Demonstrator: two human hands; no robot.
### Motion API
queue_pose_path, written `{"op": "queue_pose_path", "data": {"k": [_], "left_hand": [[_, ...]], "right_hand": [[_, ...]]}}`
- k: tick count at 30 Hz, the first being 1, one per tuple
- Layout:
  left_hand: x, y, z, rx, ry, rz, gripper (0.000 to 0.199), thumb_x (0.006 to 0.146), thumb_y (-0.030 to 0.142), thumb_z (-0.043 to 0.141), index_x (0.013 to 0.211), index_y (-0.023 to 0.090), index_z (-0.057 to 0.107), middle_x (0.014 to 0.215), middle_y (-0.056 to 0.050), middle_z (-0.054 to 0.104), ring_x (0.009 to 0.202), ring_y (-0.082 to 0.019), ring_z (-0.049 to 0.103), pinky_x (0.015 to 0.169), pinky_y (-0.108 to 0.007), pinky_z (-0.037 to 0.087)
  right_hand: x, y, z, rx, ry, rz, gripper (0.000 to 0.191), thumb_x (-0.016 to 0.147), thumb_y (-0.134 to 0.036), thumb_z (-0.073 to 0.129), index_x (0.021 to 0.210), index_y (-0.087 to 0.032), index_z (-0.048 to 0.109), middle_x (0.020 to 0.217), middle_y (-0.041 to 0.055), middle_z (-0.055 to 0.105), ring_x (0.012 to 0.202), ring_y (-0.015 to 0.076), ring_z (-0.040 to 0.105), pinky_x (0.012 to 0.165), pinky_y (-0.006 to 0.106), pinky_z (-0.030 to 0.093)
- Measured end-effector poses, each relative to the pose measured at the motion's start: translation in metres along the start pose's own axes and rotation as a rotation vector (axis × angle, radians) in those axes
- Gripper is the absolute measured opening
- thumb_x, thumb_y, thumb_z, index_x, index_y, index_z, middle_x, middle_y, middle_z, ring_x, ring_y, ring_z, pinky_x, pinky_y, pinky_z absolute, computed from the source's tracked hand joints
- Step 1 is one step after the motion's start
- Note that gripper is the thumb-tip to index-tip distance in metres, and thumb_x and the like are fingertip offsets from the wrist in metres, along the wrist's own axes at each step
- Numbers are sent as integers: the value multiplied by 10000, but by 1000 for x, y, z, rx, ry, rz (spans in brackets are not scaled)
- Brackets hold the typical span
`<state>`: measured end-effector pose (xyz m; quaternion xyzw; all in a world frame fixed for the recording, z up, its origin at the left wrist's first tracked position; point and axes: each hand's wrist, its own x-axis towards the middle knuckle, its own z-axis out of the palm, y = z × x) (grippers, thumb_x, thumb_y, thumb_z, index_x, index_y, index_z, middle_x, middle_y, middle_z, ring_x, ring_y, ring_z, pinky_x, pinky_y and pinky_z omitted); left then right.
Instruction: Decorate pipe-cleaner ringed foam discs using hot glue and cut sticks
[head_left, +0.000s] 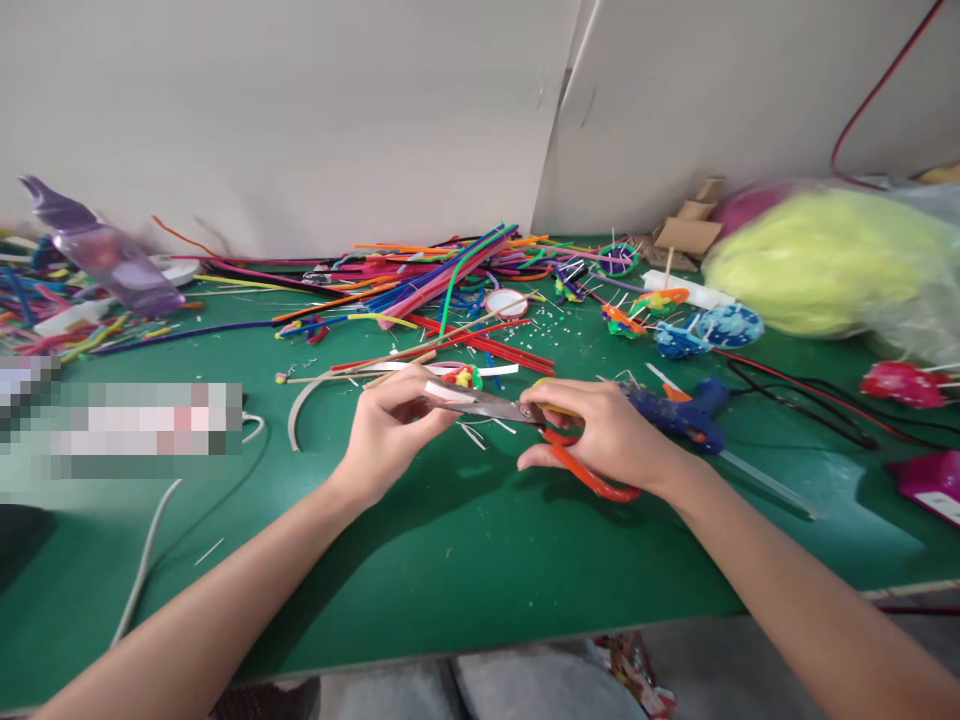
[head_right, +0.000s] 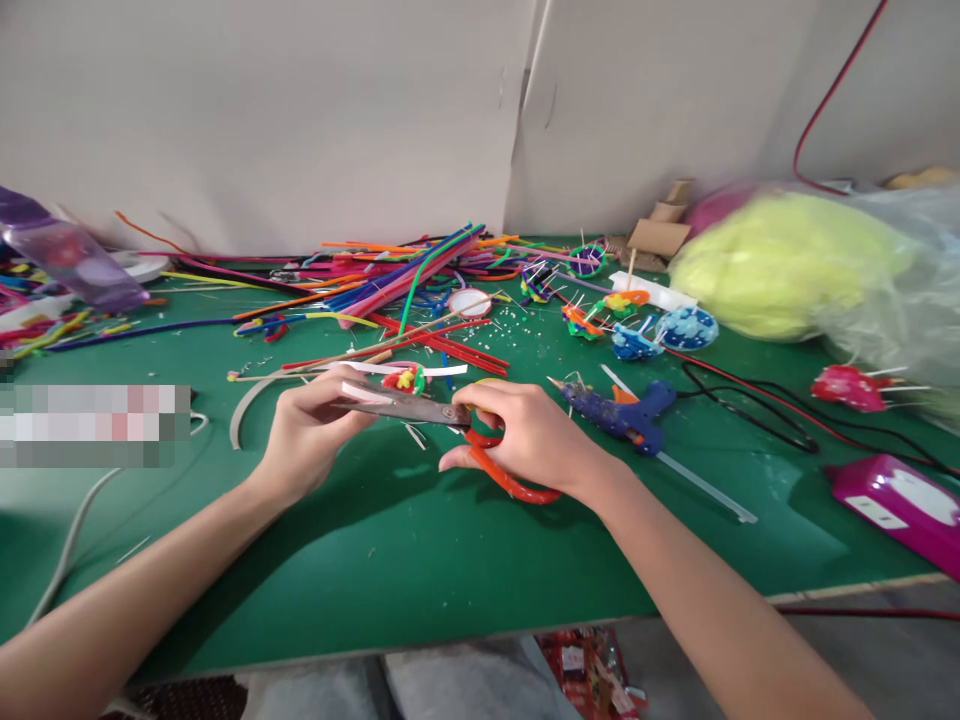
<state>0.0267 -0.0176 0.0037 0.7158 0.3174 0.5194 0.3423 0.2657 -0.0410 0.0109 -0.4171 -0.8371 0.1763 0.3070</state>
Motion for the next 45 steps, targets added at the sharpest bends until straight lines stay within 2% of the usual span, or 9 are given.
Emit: {"op": "queue_pose_path", "data": {"k": [7,11,19,29,35,39,45], "left_hand": [[-1,0,2,65,21,-2,37,772,241,707,752,223,731,745,-21,643,772,-173,567,678,-303,449],[-1,0,1,97,28,-12,125,776,265,701,662,213,700,732,-30,629,776,-183,563,680,-316,448],[-2,1,1,152,31,-33,149,784,293,694,664,205,694,744,-32,639,755,-180,563,657,-314,445],[-1,0,0,160,31,-51,162,774,311,710,656,202,692,759,-37,641,761,-181,558,656,-319,438],[0,4,2,52,46,-118,156,760,326,718,678,194,699,764,-32,643,728,-162,571,605,-283,436],[0,1,0,21,122,-83,120,762,310,719,708,204,705,753,-27,653,719,-157,577,591,-277,435],[2,1,0,61,103,-32,81,759,271,719,707,211,708,742,-14,672,730,-153,587,628,-280,449]], "right_hand": [[-1,-1,1,13,21,18,477,657,-574,754,917,-186,658,705,3,565,588,121,421,530,250,366],[-1,-2,1,16,30,20,456,660,-564,757,903,-190,663,687,-4,572,571,117,418,520,250,363],[-1,-2,2,-2,42,12,420,687,-544,747,889,-182,677,674,2,594,549,113,429,498,251,351],[-2,-2,1,-22,48,29,423,673,-562,748,860,-186,697,639,-5,588,515,107,424,472,248,338],[-2,-1,0,-81,79,18,429,679,-567,741,867,-183,698,633,-1,587,520,110,423,495,247,346],[-3,-1,-1,-98,69,47,423,683,-576,733,844,-189,667,604,-19,535,523,106,374,487,239,328],[-3,-4,-1,-87,18,91,455,653,-583,753,872,-209,614,643,-36,540,537,103,385,495,233,325]]}}
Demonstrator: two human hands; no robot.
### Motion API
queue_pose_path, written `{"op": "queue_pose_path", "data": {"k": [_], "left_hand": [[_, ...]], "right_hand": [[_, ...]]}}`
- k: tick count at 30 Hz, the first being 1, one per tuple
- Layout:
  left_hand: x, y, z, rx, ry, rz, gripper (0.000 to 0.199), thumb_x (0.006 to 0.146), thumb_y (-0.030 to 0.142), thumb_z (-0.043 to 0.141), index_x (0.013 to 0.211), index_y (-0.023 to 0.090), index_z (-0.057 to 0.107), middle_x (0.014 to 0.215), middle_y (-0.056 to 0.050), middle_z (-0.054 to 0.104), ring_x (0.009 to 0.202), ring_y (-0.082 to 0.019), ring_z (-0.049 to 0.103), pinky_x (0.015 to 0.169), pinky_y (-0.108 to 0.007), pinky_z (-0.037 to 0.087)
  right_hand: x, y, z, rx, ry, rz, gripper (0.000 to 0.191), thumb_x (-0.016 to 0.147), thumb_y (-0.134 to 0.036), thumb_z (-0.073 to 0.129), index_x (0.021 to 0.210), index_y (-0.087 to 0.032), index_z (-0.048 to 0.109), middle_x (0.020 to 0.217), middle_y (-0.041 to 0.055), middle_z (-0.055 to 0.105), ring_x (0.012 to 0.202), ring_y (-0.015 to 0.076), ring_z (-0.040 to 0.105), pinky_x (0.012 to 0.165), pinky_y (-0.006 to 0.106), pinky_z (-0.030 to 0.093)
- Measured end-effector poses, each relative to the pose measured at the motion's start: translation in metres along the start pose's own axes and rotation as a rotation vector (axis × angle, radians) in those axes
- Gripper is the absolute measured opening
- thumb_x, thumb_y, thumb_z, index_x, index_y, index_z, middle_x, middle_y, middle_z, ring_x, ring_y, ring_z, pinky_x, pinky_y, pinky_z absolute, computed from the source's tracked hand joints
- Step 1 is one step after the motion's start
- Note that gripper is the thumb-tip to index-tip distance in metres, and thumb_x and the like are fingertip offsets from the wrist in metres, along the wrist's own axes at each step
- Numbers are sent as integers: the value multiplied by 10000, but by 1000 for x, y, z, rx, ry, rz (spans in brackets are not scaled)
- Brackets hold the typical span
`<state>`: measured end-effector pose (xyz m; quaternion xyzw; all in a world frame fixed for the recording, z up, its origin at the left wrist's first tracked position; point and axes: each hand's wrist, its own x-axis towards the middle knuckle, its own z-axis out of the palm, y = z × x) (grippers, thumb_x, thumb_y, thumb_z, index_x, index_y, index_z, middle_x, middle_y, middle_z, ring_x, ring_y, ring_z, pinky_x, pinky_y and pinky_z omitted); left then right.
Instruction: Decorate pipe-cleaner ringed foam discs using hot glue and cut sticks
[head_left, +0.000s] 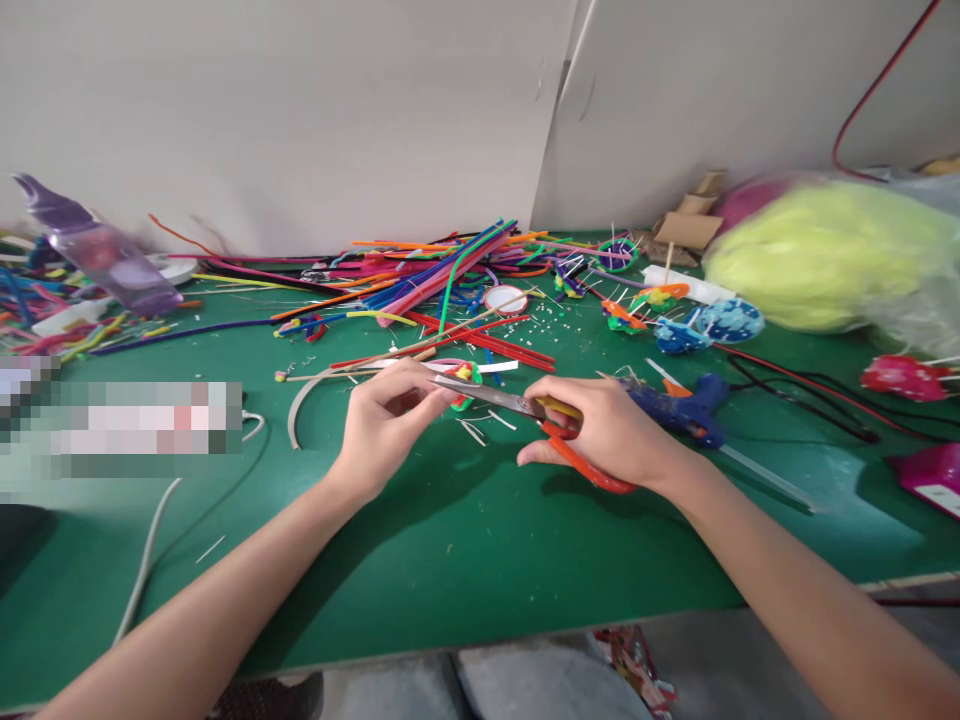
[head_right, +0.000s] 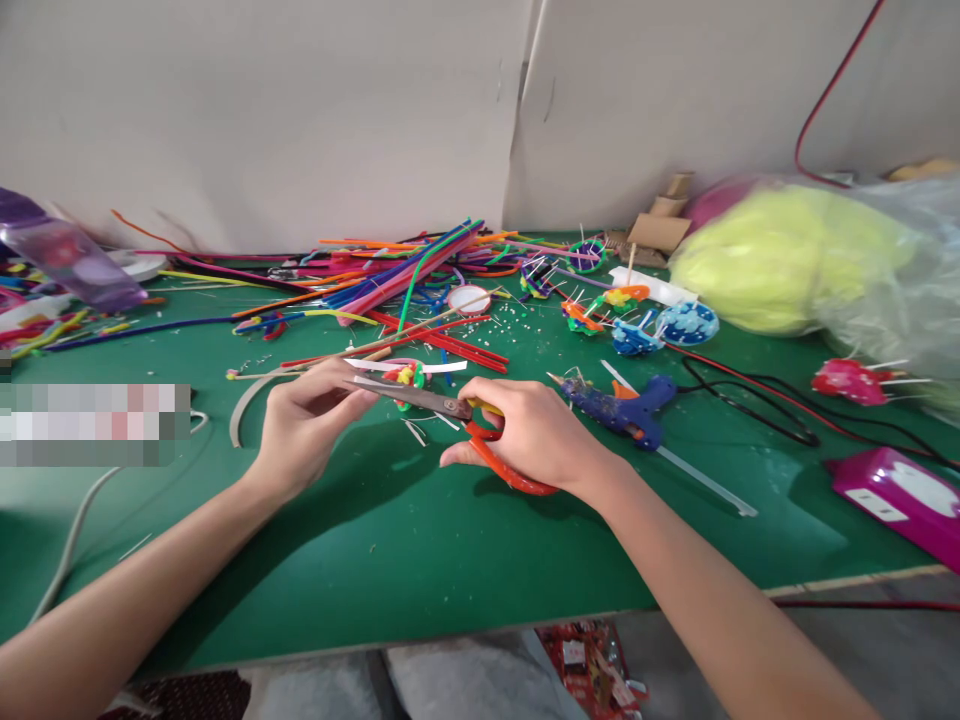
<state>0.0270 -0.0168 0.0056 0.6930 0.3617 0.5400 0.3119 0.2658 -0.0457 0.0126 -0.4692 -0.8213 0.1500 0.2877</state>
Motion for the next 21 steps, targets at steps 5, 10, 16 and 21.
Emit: {"op": "queue_pose_path", "data": {"k": [5,10,16,21], "left_hand": [[-1,1,0,2,0,-5,91,750,264,725,682,208,702,733,-10,669,723,-152,587,610,-275,440],[-1,-1,1,0,7,-18,94,752,264,725,682,203,704,740,-11,666,715,-147,584,591,-269,430],[0,-1,1,0,7,-11,96,748,254,723,673,198,700,716,-13,667,693,-145,586,588,-267,439],[-1,-2,0,14,-4,-7,96,746,251,725,669,200,700,708,-13,660,685,-145,578,576,-268,427]], "right_hand": [[1,0,2,23,10,-21,431,678,-574,740,851,-195,629,647,-26,562,540,105,421,504,242,326],[1,2,4,31,42,-50,411,702,-564,726,851,-186,660,641,-16,581,527,105,440,497,245,327],[0,3,4,11,71,-82,422,674,-549,755,847,-171,679,641,-20,588,523,95,443,496,229,343],[0,2,3,10,77,-75,414,670,-537,762,839,-166,687,610,-22,576,504,93,427,484,226,342]]}}
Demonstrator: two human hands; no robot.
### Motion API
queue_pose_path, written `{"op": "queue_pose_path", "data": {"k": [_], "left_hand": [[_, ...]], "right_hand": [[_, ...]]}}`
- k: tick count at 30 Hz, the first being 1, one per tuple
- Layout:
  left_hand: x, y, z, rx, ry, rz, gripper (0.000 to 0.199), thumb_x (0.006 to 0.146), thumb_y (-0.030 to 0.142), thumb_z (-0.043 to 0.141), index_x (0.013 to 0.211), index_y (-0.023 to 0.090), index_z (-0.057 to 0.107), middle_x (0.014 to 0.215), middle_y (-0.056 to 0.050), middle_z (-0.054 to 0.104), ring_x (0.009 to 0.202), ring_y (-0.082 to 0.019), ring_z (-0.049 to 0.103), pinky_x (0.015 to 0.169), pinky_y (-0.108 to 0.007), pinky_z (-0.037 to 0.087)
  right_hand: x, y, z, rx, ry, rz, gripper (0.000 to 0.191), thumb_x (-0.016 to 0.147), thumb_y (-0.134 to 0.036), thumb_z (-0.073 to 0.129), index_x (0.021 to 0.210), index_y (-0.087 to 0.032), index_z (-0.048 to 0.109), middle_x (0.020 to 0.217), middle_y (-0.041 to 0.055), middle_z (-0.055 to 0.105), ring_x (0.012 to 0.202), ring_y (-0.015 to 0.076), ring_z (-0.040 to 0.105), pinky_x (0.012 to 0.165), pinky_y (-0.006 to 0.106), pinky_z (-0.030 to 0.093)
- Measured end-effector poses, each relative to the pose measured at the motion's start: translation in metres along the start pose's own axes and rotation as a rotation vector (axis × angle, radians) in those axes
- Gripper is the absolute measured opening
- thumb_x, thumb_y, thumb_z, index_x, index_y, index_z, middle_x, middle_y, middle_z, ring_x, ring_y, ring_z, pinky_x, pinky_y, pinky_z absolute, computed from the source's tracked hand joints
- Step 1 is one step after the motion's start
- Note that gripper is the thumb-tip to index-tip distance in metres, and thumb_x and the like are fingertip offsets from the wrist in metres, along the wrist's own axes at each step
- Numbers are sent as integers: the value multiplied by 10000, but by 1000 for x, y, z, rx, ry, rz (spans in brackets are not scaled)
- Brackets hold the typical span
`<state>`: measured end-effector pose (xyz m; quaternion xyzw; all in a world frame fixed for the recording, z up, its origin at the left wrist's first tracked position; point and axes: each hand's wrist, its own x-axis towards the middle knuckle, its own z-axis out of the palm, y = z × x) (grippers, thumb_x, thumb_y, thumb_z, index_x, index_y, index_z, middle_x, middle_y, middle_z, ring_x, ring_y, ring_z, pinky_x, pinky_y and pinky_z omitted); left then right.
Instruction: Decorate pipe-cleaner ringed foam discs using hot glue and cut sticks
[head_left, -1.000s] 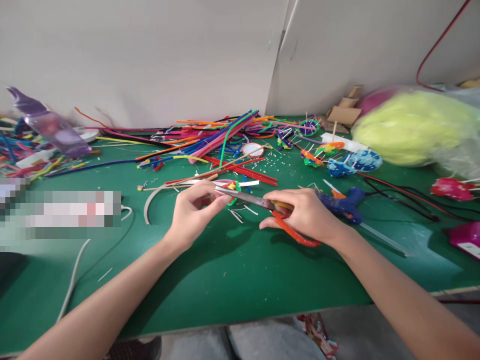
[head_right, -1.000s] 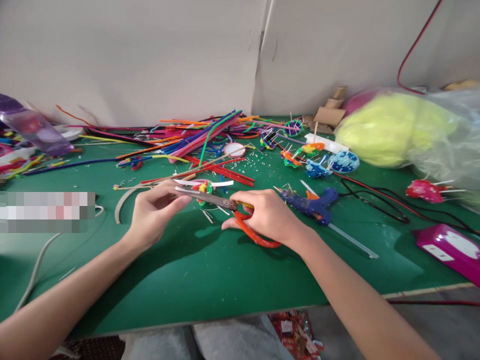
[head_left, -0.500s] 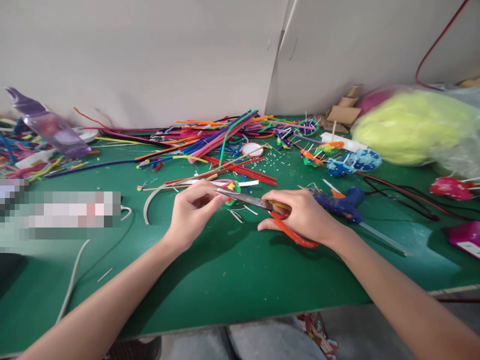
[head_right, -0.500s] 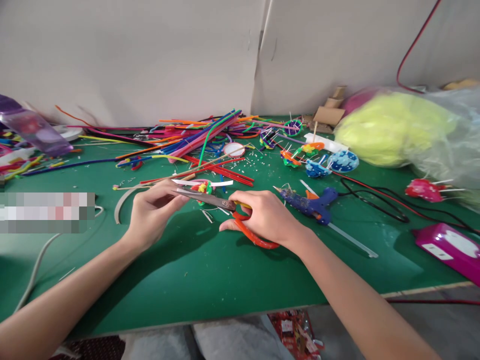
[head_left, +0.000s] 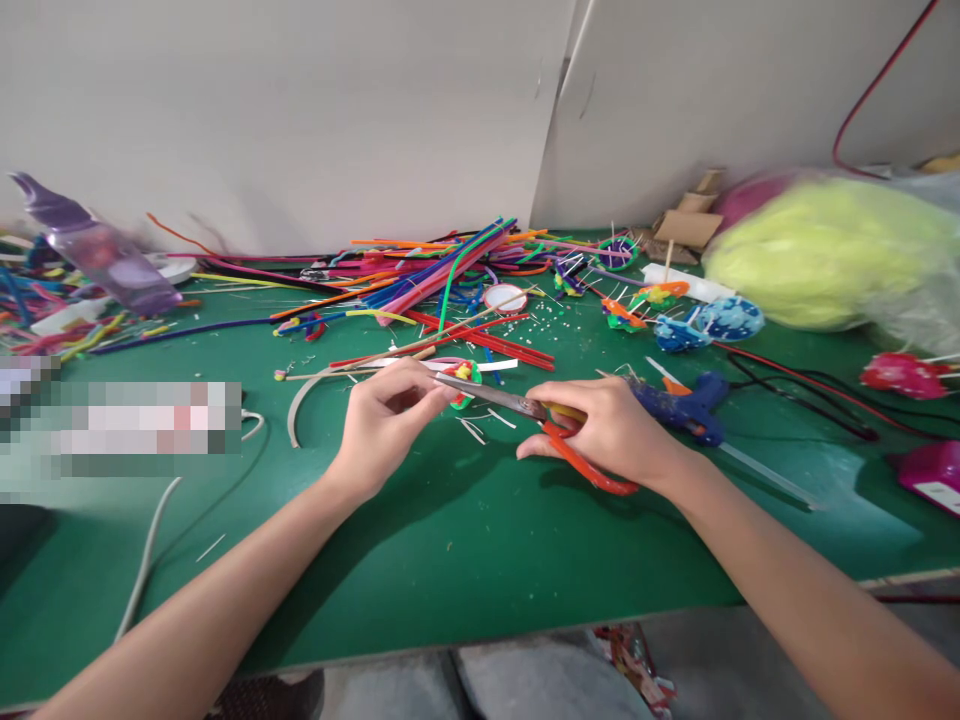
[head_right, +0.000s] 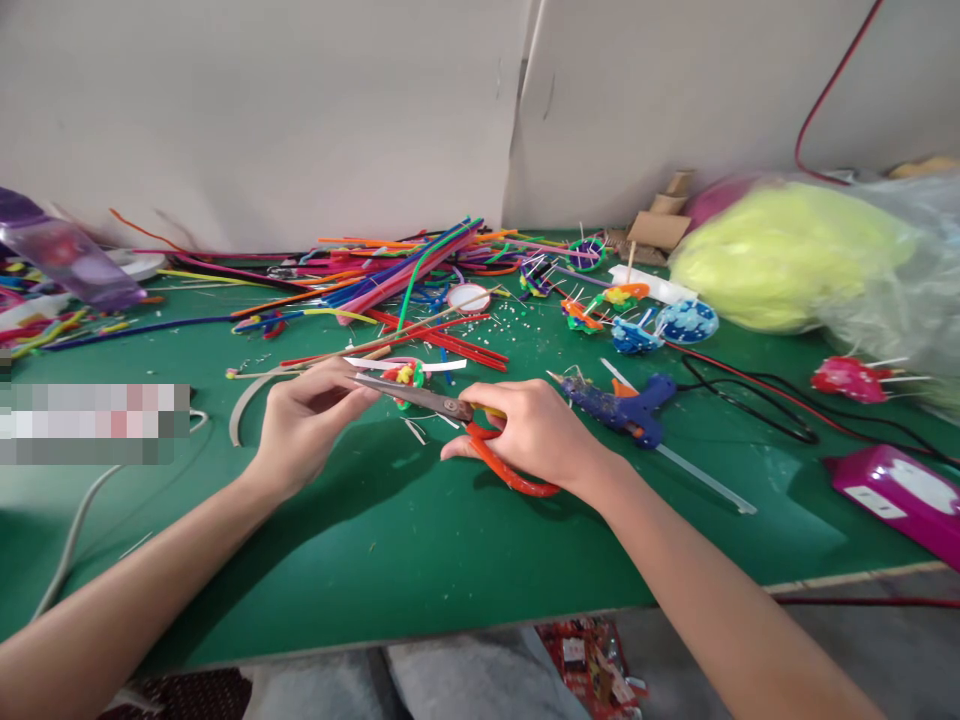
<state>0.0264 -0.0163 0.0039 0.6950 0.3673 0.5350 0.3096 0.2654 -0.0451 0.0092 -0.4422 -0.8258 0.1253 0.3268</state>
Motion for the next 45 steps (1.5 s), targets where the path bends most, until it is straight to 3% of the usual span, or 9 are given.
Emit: {"op": "queue_pose_path", "data": {"k": [7,14,27,32,37,45], "left_hand": [[0,-3,0,6,-13,25,105,763,245,716,670,203,696,691,-4,637,677,-137,557,589,-268,415],[1,0,-1,56,-81,50,122,782,243,701,668,200,703,702,-15,644,695,-145,562,600,-276,415],[1,-1,0,51,-80,55,124,784,247,705,668,204,689,663,-2,611,669,-136,536,581,-271,391],[0,0,1,8,-51,-5,130,777,282,711,678,201,686,679,-3,620,647,-127,535,552,-257,389],[-1,2,2,-62,-47,-98,139,760,309,724,698,191,685,723,-13,643,652,-123,552,549,-242,411],[0,5,2,-169,-22,-191,157,726,315,750,687,176,687,719,-19,652,628,-118,547,539,-234,411]], "right_hand": [[0,0,0,4,-9,28,427,659,-555,761,830,-173,681,608,-28,561,513,94,398,484,223,340],[0,-2,0,9,-80,69,483,635,-596,757,861,-187,639,703,-27,601,580,101,464,547,218,372],[0,-3,3,40,-34,48,415,683,-560,741,782,-164,664,554,-50,480,507,85,351,476,221,298],[0,-3,3,34,-22,46,427,687,-581,725,780,-169,662,580,-36,508,520,91,357,487,222,316],[1,-6,-4,17,-24,104,469,646,-610,739,814,-188,622,562,-63,431,533,93,296,475,213,295],[2,-2,-5,-37,-85,113,516,658,-637,715,929,-217,587,647,-42,528,562,112,414,514,223,355]]}}
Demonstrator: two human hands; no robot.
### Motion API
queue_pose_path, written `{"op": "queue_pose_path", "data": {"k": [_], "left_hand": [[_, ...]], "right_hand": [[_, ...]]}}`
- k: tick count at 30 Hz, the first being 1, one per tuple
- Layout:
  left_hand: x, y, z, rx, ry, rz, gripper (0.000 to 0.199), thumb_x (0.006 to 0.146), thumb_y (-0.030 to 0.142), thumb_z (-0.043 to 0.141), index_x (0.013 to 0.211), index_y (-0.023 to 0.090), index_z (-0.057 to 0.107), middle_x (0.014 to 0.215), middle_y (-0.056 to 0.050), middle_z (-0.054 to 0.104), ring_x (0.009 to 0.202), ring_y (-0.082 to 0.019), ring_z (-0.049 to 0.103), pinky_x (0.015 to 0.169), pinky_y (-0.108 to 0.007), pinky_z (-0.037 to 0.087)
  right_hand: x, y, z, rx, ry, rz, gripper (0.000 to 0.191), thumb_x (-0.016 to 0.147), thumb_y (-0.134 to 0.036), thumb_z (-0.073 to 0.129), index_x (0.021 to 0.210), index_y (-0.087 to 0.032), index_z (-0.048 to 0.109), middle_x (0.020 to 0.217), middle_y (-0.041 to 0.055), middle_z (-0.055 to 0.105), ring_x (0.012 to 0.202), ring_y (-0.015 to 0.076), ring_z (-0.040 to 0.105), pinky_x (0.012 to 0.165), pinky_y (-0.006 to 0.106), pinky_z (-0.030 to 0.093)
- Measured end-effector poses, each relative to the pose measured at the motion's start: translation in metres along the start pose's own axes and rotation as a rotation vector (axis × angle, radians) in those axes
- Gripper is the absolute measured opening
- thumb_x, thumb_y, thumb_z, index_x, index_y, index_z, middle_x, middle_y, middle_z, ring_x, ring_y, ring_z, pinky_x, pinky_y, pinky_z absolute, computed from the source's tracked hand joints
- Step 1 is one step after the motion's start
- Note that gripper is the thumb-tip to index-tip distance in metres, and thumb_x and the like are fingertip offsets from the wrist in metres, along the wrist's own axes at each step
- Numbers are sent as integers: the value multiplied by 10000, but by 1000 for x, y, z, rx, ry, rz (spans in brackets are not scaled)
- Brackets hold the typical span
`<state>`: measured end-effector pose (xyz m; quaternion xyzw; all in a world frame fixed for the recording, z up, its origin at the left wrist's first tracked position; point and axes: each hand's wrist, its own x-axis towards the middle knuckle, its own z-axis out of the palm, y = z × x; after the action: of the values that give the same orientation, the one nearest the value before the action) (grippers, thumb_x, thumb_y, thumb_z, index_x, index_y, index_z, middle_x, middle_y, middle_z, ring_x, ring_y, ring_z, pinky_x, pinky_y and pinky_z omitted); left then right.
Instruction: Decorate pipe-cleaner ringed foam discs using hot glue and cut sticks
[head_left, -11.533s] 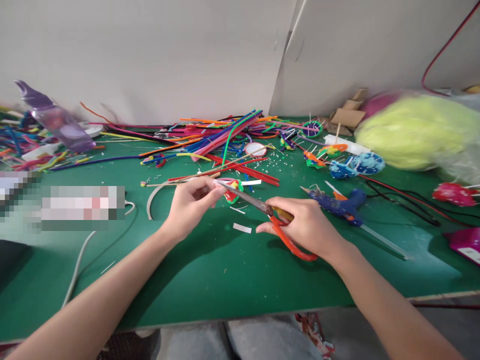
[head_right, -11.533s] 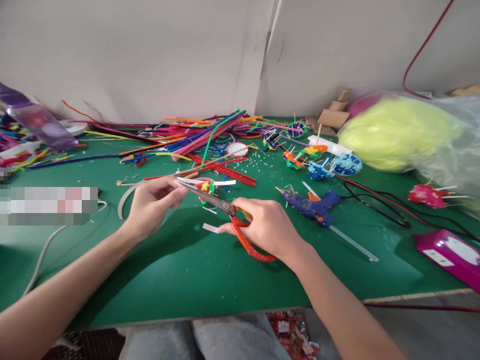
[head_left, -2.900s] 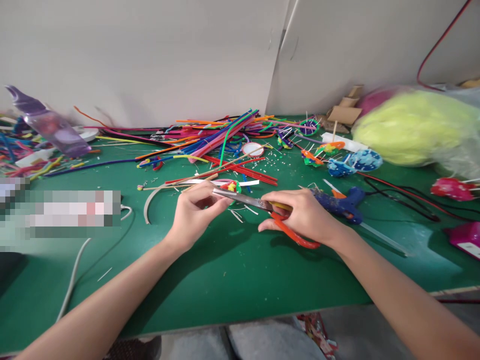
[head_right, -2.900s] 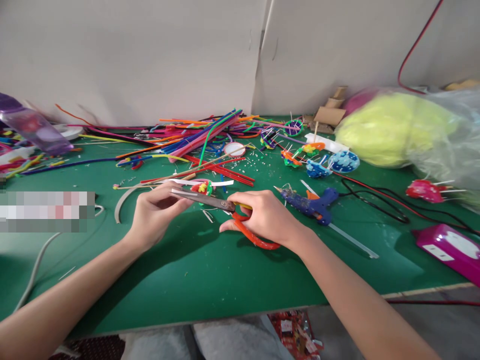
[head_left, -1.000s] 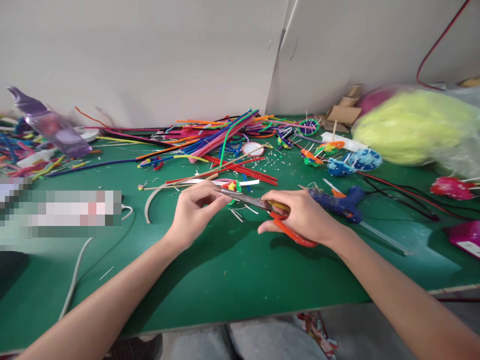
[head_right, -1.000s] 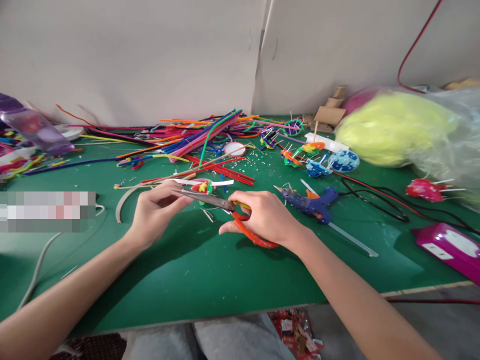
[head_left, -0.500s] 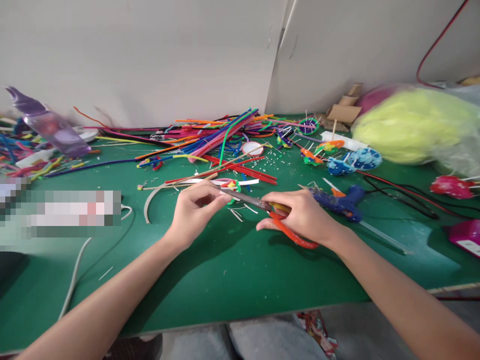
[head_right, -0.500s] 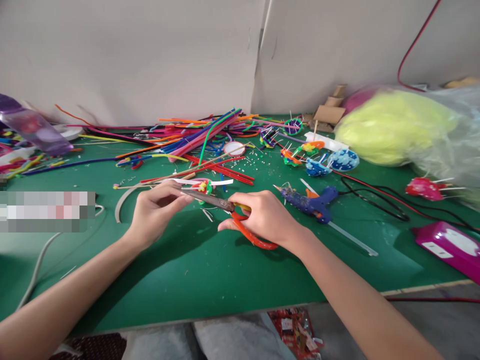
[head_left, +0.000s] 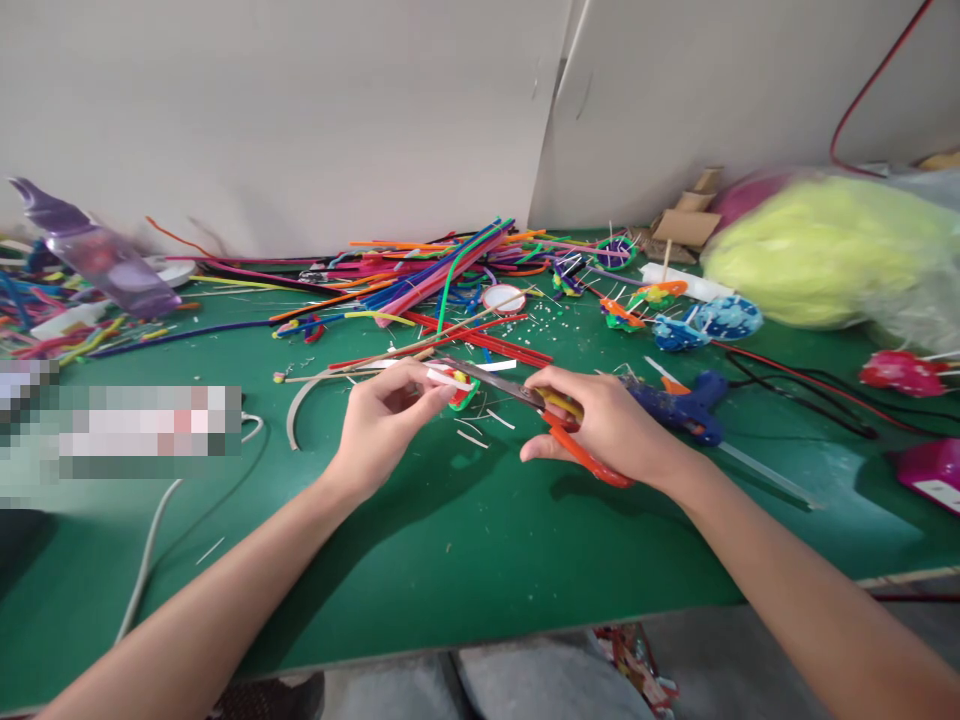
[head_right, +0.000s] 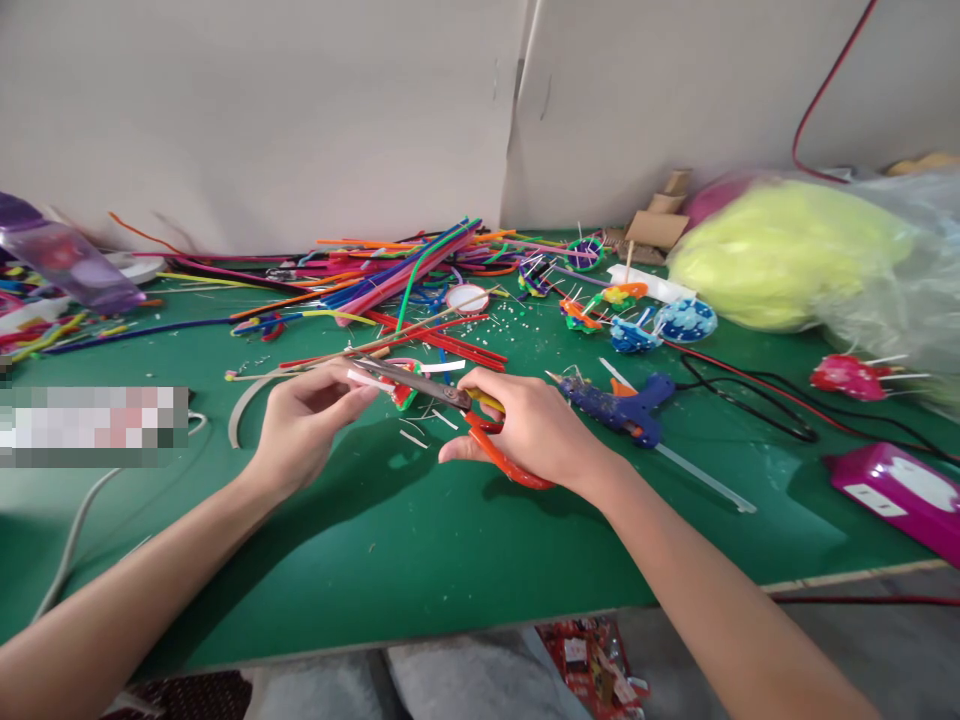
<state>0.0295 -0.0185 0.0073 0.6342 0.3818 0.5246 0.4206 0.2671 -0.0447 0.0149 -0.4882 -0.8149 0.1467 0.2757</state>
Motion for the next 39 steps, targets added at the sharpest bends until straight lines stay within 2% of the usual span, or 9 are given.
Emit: {"op": "queue_pose_path", "data": {"k": [3,6,10,25,36,39], "left_hand": [[1,0,0,-87,36,-26,155,714,308,759,678,177,684,695,-5,628,557,-89,476,495,-228,361],[2,-1,-1,-165,59,-51,112,699,274,770,704,185,701,676,9,595,534,-73,427,477,-222,321],[2,-1,-1,-194,61,-57,71,701,242,761,734,191,724,680,10,589,532,-68,411,470,-220,297],[1,-1,2,-141,82,-58,88,684,243,753,712,176,703,699,-8,650,519,-81,444,469,-228,339],[1,-1,3,-144,72,-56,94,695,256,762,725,182,713,702,-10,667,523,-81,470,477,-225,365],[1,-2,3,-115,79,-49,121,697,280,762,715,180,697,678,-6,644,528,-89,479,481,-231,373]], "right_hand": [[-1,1,-1,-35,29,-23,536,661,-636,715,965,-213,587,796,8,615,661,146,526,599,251,408],[-1,1,-2,-63,36,-44,547,674,-644,700,981,-207,586,873,34,631,733,171,562,650,275,425],[0,1,-2,-73,35,-60,539,683,-645,693,975,-205,585,867,31,630,732,168,563,642,274,423],[0,-1,2,-53,52,-72,446,707,-595,705,909,-213,593,791,1,633,654,135,548,588,249,396],[0,0,3,-46,44,-35,470,690,-631,695,871,-205,610,648,-35,527,555,107,412,520,236,339],[0,0,3,-61,64,-42,468,695,-635,688,857,-202,618,637,-32,538,534,104,411,505,238,320]]}}
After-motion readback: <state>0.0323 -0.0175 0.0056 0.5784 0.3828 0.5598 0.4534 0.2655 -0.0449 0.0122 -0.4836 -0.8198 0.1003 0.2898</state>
